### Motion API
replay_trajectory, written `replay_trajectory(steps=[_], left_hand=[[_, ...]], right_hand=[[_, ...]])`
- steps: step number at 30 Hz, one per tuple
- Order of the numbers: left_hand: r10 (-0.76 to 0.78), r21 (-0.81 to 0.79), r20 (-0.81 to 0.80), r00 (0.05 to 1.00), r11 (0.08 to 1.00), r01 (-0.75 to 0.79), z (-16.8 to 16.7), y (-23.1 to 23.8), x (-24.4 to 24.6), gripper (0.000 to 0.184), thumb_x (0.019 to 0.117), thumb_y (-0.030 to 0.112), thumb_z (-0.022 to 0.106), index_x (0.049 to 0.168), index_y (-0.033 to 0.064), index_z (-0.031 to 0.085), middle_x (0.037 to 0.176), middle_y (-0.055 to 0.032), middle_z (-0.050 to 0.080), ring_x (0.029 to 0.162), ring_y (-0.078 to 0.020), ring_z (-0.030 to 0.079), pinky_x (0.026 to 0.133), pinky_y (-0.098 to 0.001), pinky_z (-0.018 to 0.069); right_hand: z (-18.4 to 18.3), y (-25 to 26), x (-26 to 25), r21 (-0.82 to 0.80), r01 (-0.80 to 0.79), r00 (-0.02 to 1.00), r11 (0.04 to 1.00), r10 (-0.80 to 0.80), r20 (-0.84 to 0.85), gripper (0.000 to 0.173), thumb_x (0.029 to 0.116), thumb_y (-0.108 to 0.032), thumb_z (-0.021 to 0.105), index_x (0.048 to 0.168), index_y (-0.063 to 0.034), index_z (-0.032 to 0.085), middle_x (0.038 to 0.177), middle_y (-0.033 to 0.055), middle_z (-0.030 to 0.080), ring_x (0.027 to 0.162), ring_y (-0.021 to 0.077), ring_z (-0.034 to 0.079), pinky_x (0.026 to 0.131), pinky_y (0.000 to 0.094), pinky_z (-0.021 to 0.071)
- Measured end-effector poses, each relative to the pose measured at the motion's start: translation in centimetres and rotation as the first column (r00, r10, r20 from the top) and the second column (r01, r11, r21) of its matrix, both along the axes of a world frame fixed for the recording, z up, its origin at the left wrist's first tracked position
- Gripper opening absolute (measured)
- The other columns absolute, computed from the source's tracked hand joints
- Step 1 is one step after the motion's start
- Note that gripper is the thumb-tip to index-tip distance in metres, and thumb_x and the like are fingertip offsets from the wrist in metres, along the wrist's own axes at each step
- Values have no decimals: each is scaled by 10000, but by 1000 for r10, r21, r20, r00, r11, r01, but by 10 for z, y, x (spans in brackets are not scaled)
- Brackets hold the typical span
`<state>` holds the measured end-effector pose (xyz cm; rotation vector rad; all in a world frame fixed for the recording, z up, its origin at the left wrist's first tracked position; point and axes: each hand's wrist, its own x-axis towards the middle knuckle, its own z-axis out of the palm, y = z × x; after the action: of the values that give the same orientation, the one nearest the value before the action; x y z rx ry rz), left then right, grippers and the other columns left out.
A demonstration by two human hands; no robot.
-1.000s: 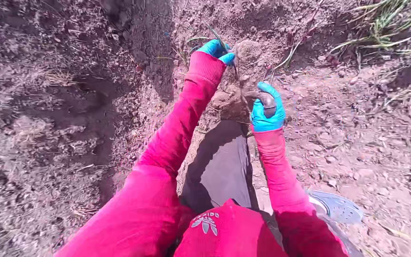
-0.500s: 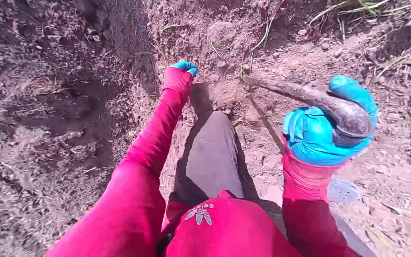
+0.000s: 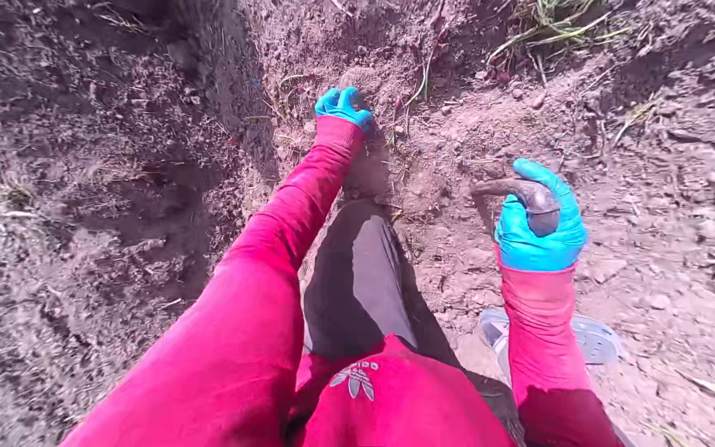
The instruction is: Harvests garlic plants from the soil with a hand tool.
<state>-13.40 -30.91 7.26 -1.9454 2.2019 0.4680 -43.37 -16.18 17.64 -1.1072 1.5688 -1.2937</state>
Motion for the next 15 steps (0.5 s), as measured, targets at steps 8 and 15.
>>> replay_trajectory(steps=[8,15], left_hand=[[-268,306,-203,942,896,321,67,22,-148,202,972,171,641,1103,95,775,1142,-155,748,1189,-387,644,1007,-627,461],[-211,-106,-41,977,973,206,5,77,-161,190,970,273,677,1028,156,815,1043,-140,751,1098,-388,659,979,-586,466]], right_hand=[[-44,13,8,155,10,1000,988,-8,-11,409,893,-2,627,1301,-1,650,1140,93,731,949,71,697,848,272,571],[4,30,-77,-24,130,988,991,-127,87,398,889,39,617,1284,-3,604,1181,-11,700,777,4,649,639,204,568]])
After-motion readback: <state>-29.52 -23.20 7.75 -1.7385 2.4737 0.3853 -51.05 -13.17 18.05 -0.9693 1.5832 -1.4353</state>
